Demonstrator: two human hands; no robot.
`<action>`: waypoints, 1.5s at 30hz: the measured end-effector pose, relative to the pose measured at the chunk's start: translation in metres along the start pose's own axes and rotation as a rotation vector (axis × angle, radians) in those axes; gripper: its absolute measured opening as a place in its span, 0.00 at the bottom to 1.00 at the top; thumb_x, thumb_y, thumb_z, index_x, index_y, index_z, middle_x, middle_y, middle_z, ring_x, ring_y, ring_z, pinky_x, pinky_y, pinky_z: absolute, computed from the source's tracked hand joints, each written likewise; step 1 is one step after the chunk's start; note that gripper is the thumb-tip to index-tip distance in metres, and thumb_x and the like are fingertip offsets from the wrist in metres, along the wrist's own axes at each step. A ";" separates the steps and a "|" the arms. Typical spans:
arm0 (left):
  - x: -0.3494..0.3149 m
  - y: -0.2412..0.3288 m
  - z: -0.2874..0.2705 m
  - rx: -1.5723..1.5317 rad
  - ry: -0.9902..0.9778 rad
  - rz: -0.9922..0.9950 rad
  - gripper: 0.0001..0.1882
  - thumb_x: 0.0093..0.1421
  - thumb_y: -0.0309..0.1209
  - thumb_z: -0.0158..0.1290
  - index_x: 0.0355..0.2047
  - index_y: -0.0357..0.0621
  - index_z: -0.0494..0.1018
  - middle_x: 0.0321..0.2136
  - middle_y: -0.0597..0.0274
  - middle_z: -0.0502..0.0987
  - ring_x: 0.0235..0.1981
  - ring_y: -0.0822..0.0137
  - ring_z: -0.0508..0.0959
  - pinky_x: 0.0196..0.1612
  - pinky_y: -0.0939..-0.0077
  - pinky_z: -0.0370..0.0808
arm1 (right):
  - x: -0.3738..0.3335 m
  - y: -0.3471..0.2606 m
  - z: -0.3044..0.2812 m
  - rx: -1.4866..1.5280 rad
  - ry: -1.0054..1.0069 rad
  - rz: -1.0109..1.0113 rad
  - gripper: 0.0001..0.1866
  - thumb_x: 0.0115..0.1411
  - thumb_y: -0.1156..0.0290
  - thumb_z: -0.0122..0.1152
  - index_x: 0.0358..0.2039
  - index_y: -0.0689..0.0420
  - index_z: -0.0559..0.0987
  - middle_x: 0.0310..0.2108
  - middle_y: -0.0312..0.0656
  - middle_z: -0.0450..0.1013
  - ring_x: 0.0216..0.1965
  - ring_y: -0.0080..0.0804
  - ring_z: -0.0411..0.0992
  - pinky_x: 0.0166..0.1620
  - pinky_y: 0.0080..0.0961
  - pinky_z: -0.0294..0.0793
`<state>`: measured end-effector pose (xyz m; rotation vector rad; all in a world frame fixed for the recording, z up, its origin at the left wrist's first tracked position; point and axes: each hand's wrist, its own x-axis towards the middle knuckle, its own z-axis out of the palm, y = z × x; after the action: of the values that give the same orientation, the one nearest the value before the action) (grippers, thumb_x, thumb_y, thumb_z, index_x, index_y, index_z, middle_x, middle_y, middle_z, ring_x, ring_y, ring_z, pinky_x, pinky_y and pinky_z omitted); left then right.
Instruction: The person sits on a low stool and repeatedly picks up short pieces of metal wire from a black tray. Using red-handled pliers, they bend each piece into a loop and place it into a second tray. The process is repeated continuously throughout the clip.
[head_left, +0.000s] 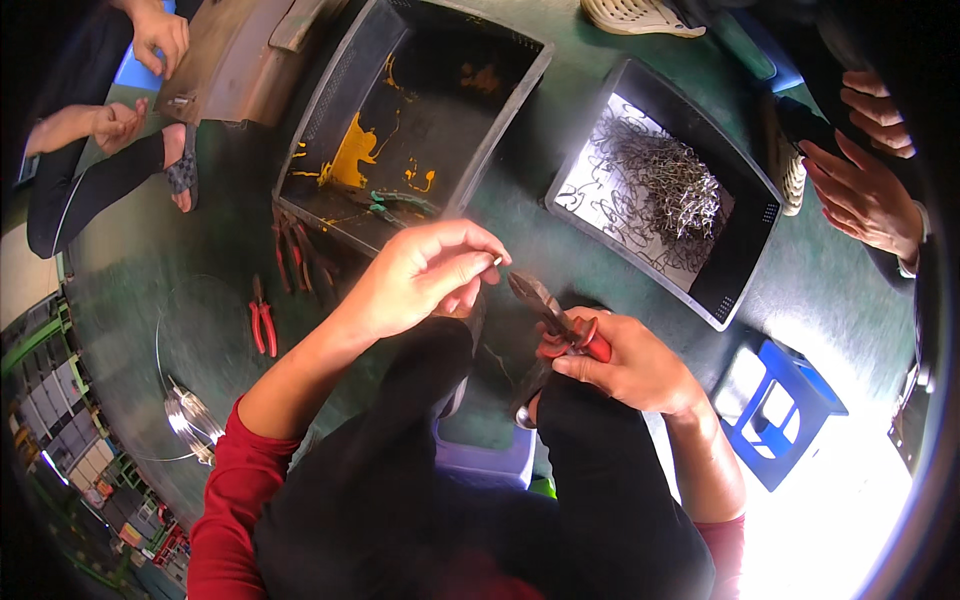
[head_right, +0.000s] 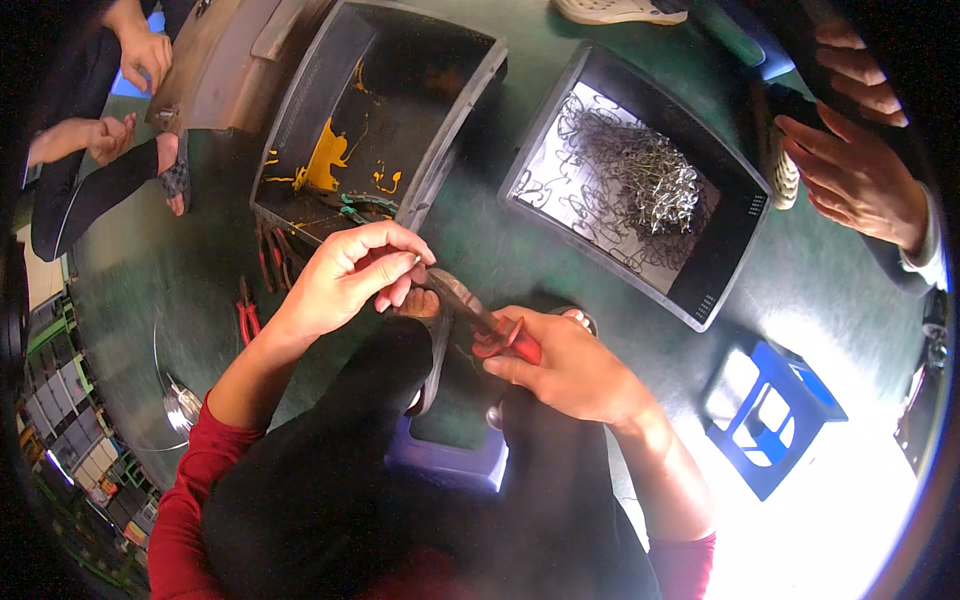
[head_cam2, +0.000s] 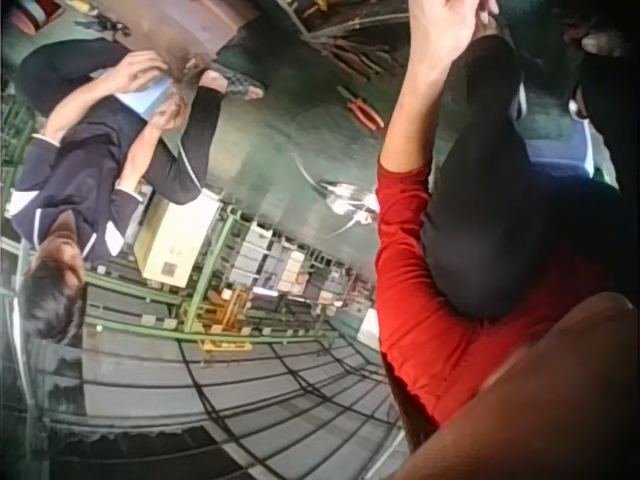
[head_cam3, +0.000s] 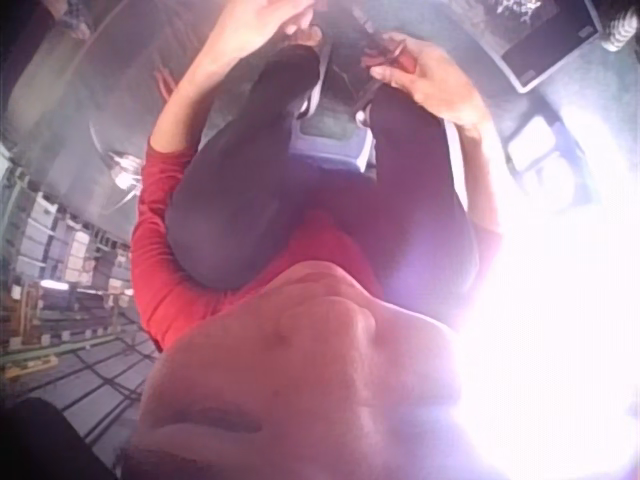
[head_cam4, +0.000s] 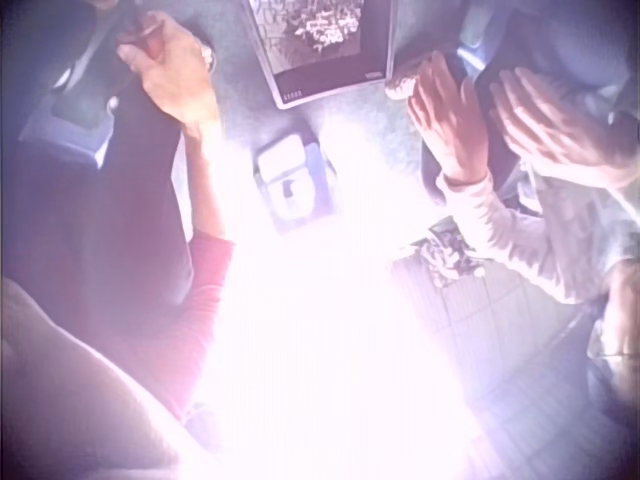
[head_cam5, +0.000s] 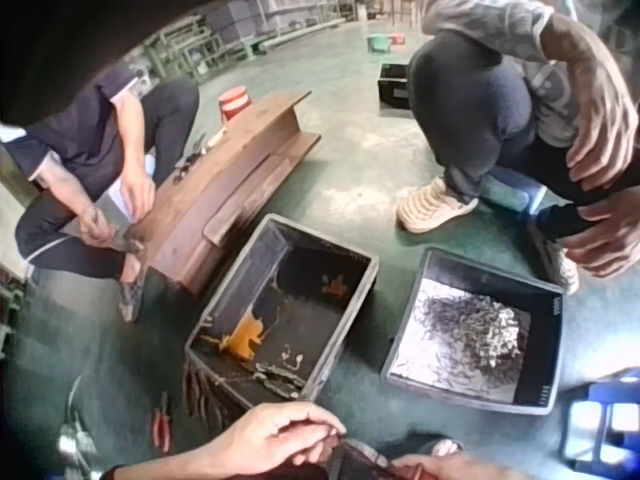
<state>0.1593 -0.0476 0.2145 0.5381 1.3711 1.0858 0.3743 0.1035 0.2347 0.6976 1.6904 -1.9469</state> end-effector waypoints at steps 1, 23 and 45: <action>-0.002 -0.001 0.001 -0.027 -0.002 0.004 0.09 0.66 0.24 0.46 0.40 0.36 0.75 0.27 0.64 0.76 0.22 0.80 0.72 0.24 0.86 0.69 | -0.002 -0.001 0.000 -0.031 -0.032 -0.024 0.21 0.60 0.67 0.62 0.49 0.65 0.72 0.40 0.42 0.77 0.44 0.24 0.73 0.46 0.21 0.71; -0.001 -0.007 0.002 -0.052 -0.060 -0.041 0.11 0.64 0.21 0.47 0.43 0.37 0.76 0.28 0.59 0.78 0.21 0.78 0.72 0.24 0.85 0.70 | 0.006 0.005 0.003 0.019 -0.073 -0.028 0.16 0.60 0.70 0.61 0.47 0.63 0.74 0.42 0.43 0.77 0.46 0.30 0.74 0.51 0.24 0.69; -0.005 0.002 0.016 0.523 -0.147 0.380 0.12 0.58 0.17 0.45 0.40 0.32 0.75 0.24 0.60 0.75 0.18 0.72 0.77 0.21 0.80 0.72 | 0.001 0.025 0.009 0.073 0.070 0.054 0.14 0.52 0.79 0.68 0.40 0.64 0.79 0.32 0.35 0.74 0.34 0.18 0.71 0.41 0.17 0.70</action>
<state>0.1743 -0.0470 0.2218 1.2776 1.4559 0.9527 0.3888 0.0910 0.2157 0.8390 1.6302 -1.9757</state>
